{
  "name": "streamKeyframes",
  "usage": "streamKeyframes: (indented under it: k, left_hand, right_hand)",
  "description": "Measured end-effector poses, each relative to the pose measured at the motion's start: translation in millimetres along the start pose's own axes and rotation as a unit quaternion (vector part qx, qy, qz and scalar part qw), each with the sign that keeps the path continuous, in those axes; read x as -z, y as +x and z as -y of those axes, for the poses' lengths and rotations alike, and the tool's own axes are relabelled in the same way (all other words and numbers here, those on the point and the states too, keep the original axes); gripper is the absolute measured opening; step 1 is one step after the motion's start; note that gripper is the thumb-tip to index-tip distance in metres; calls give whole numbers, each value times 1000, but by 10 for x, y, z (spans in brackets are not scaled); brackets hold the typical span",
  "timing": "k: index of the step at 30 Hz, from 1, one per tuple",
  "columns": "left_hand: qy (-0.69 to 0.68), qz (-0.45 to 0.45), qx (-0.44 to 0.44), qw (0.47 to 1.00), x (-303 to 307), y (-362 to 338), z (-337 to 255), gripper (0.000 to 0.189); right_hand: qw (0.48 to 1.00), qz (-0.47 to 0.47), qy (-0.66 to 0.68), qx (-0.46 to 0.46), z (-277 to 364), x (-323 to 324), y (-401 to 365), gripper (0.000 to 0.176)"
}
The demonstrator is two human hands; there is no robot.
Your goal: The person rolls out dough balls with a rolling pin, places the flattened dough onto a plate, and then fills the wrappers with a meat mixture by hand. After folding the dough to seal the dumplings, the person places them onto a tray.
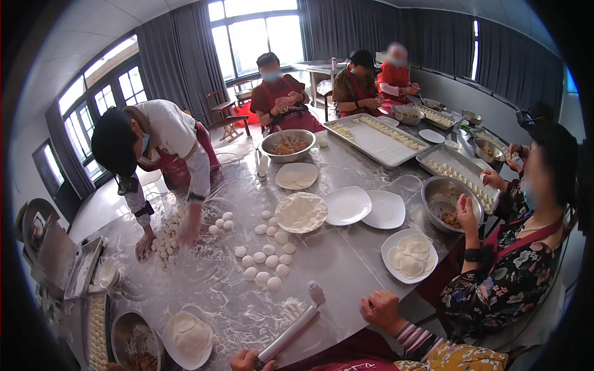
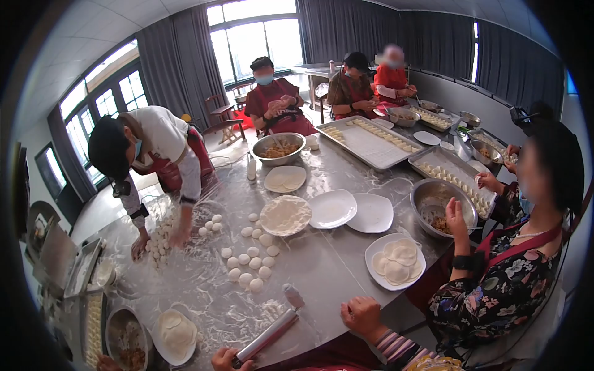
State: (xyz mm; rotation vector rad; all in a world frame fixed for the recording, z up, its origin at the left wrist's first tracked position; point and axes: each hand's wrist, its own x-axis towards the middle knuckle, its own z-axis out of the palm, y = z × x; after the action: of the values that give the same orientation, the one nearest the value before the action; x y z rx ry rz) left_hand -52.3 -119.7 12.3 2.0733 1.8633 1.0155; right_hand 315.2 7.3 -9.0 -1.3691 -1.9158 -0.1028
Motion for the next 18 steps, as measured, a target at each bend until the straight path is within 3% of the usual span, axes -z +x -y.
streamKeyframes:
  k: [18]
  left_hand:
    - [-5, 6, 2, 1000, -8, 27, -20, 29]
  right_hand:
    - [1000, 9, -4, 1, -2, 11, 21, 28]
